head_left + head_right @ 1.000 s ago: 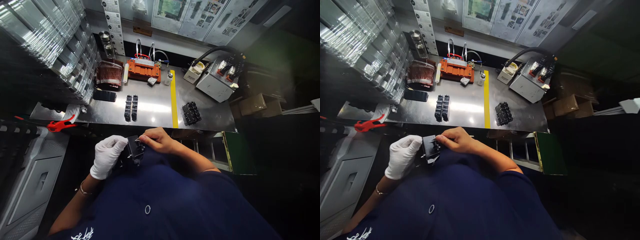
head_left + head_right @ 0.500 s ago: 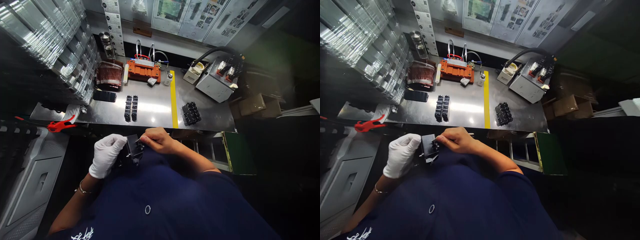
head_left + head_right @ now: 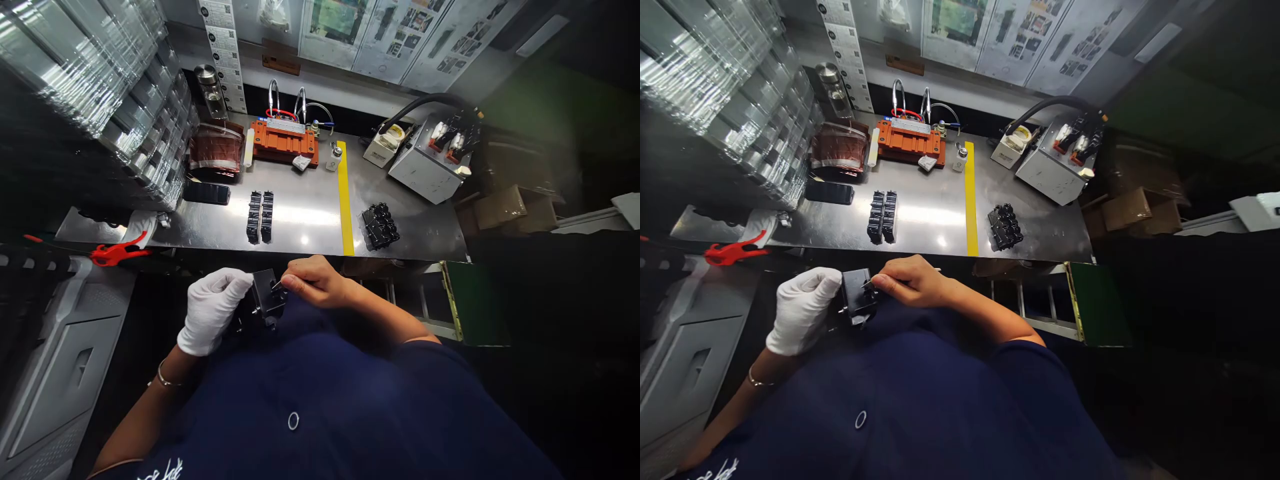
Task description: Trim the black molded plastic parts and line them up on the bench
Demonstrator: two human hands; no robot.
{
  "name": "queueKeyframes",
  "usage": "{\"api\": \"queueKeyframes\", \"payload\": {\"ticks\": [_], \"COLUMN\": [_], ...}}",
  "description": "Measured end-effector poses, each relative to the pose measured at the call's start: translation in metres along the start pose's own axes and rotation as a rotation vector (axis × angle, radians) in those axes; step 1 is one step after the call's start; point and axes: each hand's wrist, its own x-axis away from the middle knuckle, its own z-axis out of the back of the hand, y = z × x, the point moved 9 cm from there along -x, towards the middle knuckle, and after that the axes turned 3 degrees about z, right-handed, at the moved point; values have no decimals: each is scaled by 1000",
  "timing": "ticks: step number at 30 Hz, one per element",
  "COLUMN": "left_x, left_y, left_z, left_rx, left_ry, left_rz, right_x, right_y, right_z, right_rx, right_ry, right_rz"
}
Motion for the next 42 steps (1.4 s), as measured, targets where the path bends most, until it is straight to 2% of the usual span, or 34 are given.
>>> {"api": "queueKeyframes", "payload": {"ticks": [6,11,13,15,17,19,23,27,33,35,39,42], "left_x": [1,3,4,5,5,4,1,0,1,2,3,3], "left_y": [0,-1,0,3,5,7,8,8,-5,-10,-15,-17], "left_z": [-2,-2,-4,-8,-11,-10,-8,-7,-3,-4,-5,-7], "left_rx": [26,28,11,-7,-27,-51,-87,-67,25,49,61,71], "left_ry": [-6,-4,-23,-72,-107,-98,-82,-43,46,54,66,57], "left_rz": [20,4,-19,-42,-62,-77,-69,-60,31,59,86,101], "right_x": [1,1,2,6,10,7,1,1,-1,-1,-1,0], "right_y": [-7,-2,6,11,8,4,-2,-2,0,3,5,5], "right_z": [2,-1,-6,-16,-22,-18,-11,-15,-3,-2,-9,-7], "right_rx": [31,-20,-117,-269,-373,-319,-26,81,313,391,476,503], "right_ry": [21,-39,-135,-304,-423,-388,-218,-171,-7,3,-60,-40], "right_rz": [35,-33,-116,-185,-182,-115,13,56,100,79,81,78]}}
